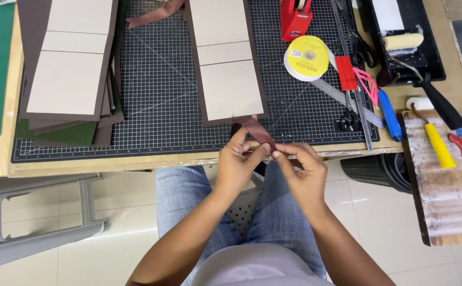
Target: Measuring and cutting brown ribbons to specific lengths using a ruler and scissors on a craft table.
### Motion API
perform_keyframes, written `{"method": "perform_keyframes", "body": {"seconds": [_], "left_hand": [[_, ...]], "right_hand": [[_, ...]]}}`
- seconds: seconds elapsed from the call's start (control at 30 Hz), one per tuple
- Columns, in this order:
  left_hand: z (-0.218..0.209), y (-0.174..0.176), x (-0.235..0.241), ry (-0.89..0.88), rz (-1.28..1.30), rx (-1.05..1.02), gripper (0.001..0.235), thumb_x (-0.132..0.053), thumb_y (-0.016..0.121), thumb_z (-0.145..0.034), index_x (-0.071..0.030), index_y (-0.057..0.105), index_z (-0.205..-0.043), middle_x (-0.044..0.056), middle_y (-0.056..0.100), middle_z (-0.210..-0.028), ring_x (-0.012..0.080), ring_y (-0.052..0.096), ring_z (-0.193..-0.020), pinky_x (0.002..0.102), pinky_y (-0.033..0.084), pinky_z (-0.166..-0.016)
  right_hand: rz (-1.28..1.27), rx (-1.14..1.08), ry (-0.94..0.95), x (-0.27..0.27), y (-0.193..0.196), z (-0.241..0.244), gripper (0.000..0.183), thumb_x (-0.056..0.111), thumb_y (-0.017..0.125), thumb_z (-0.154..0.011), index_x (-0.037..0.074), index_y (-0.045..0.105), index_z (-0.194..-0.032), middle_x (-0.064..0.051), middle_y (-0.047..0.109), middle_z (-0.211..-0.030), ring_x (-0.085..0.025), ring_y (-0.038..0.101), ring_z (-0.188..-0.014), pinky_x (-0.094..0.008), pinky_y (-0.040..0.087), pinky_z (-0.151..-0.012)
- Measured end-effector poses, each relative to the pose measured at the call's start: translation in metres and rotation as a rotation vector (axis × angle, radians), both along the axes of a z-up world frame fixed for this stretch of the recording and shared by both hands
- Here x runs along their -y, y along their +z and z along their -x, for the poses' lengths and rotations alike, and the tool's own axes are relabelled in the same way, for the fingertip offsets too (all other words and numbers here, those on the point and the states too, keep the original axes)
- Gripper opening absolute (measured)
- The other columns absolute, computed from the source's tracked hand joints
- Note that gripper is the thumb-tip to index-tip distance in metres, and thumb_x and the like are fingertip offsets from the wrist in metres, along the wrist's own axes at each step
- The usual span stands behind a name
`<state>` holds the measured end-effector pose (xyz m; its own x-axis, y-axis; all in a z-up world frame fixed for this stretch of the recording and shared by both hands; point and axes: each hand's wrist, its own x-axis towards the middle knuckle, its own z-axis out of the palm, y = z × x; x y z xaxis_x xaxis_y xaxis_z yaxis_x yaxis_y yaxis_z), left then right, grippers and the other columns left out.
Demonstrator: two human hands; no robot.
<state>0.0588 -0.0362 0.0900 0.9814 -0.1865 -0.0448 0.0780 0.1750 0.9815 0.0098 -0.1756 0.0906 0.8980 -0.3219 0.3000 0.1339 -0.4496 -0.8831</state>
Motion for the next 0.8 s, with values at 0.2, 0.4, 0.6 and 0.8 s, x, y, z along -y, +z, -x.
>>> {"method": "perform_keyframes", "body": {"seconds": [0.2, 0.4, 0.6, 0.8], "left_hand": [[-0.001, -0.027, 0.009, 0.020, 0.096, 0.014, 0.046, 0.003, 0.070, -0.089, -0.001, 0.056, -0.133, 0.018, 0.079, -0.090, 0.0147, 0.072, -0.075, 0.027, 0.065, -0.070], [0.000, -0.009, -0.001, 0.002, 0.175, -0.024, 0.042, -0.004, 0.082, -0.084, 0.000, 0.062, -0.120, 0.017, 0.079, -0.084, 0.0171, 0.076, -0.075, 0.027, 0.066, -0.068], [-0.006, 0.010, -0.009, 0.015, 0.200, -0.029, 0.043, -0.003, 0.075, -0.090, 0.003, 0.057, -0.128, 0.021, 0.079, -0.089, 0.0190, 0.076, -0.078, 0.029, 0.067, -0.072], [-0.009, -0.019, 0.000, 0.017, 0.086, 0.006, 0.056, -0.001, 0.073, -0.090, 0.003, 0.051, -0.141, 0.020, 0.079, -0.091, 0.0184, 0.075, -0.079, 0.027, 0.065, -0.072]], "right_hand": [[0.259, 0.196, 0.059, -0.007, 0.002, -0.001, 0.020, -0.005, 0.077, -0.088, 0.006, 0.082, -0.104, -0.009, 0.074, -0.092, -0.025, 0.075, -0.085, -0.034, 0.065, -0.068], [0.288, 0.212, 0.118, -0.004, -0.002, 0.000, 0.024, 0.001, 0.081, -0.086, 0.010, 0.082, -0.109, -0.012, 0.075, -0.102, -0.030, 0.073, -0.093, -0.039, 0.062, -0.080], [-0.485, -0.147, 0.034, 0.005, -0.003, 0.002, 0.023, 0.017, 0.065, -0.100, 0.000, 0.074, -0.112, -0.020, 0.074, -0.104, -0.022, 0.071, -0.090, -0.041, 0.067, -0.080], [-0.529, -0.317, 0.169, 0.013, -0.022, -0.006, 0.021, 0.013, 0.080, -0.086, -0.004, 0.072, -0.095, -0.019, 0.073, -0.080, -0.024, 0.075, -0.074, -0.041, 0.068, -0.064]]}}
